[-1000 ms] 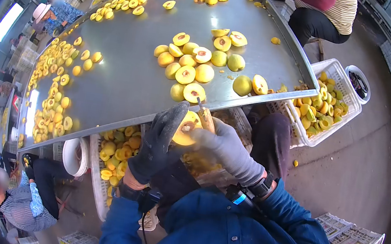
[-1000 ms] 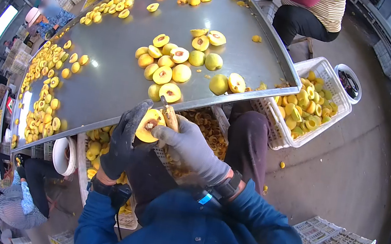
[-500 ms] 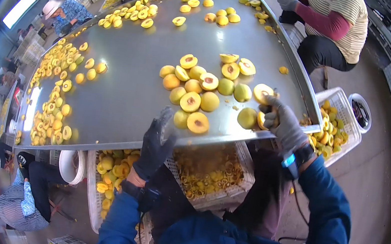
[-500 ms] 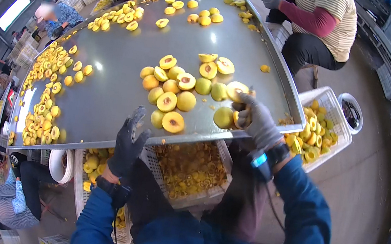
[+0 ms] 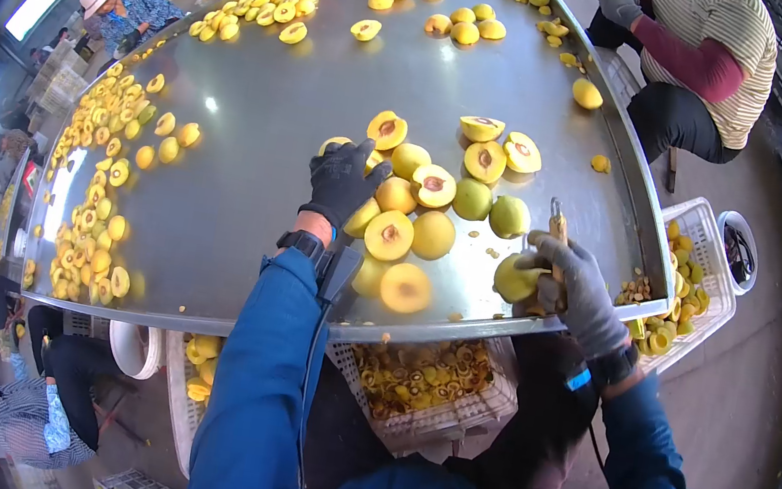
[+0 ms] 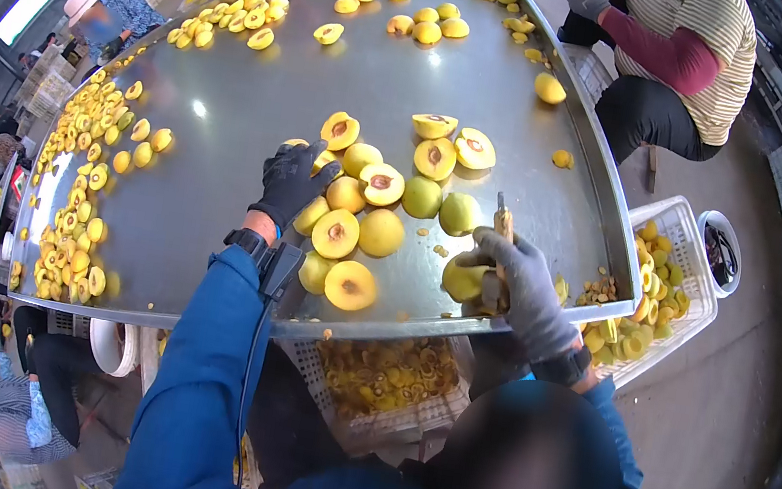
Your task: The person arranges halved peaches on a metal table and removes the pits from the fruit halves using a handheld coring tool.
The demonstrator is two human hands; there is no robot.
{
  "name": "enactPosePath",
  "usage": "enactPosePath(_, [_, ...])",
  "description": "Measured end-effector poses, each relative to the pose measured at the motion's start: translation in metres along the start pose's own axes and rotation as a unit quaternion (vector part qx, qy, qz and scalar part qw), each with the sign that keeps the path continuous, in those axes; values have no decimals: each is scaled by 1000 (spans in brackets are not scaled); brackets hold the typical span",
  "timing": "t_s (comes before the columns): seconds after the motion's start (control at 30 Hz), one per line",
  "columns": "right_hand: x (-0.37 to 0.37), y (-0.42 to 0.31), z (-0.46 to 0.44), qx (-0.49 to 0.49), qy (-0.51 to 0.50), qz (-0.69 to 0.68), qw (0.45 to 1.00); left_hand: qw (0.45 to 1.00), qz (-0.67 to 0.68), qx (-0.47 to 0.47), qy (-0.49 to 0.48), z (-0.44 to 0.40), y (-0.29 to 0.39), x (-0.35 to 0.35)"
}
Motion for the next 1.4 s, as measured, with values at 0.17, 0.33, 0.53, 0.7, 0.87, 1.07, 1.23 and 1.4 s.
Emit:
enactPosePath(0.17, [4, -5, 57, 11, 16, 10, 1000, 974, 126, 153, 108, 48, -13, 5])
enactPosePath(0.33, [30, 24, 82, -24, -13, 55, 998, 939, 326, -34, 103, 93, 14, -56])
enactPosePath(0.53, [71, 20, 122, -109, -2, 63, 992, 820, 546, -163, 46, 161, 114, -159])
enactPosePath(0.7, [91, 42, 173, 128, -112, -232, 958, 928, 286, -215, 104, 221, 184, -228])
enactPosePath(0.87, [83, 76, 199, -284, -10, 80, 955, 695, 630, -272, 214, 242, 171, -202])
enactPosePath(1.07, [75, 46, 231, -467, 2, 398, 789, 614, 725, -261, 170, 255, 158, -213])
enactPosePath(1.23, [78, 49, 237, -470, -31, 441, 764, 599, 741, -280, 116, 262, 158, -222])
enactPosePath(1.4, [78, 50, 238, -501, -31, 439, 745, 674, 668, -294, 110, 264, 156, -231])
Point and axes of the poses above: each hand's wrist, its own z-axis away from the middle knuckle, its own x-axis out of the palm, y = z × x, the point moved 2 cm from there along -z, towards the middle knuckle, and after that the axes turned 13 degrees about y, right-handed, at the moved point
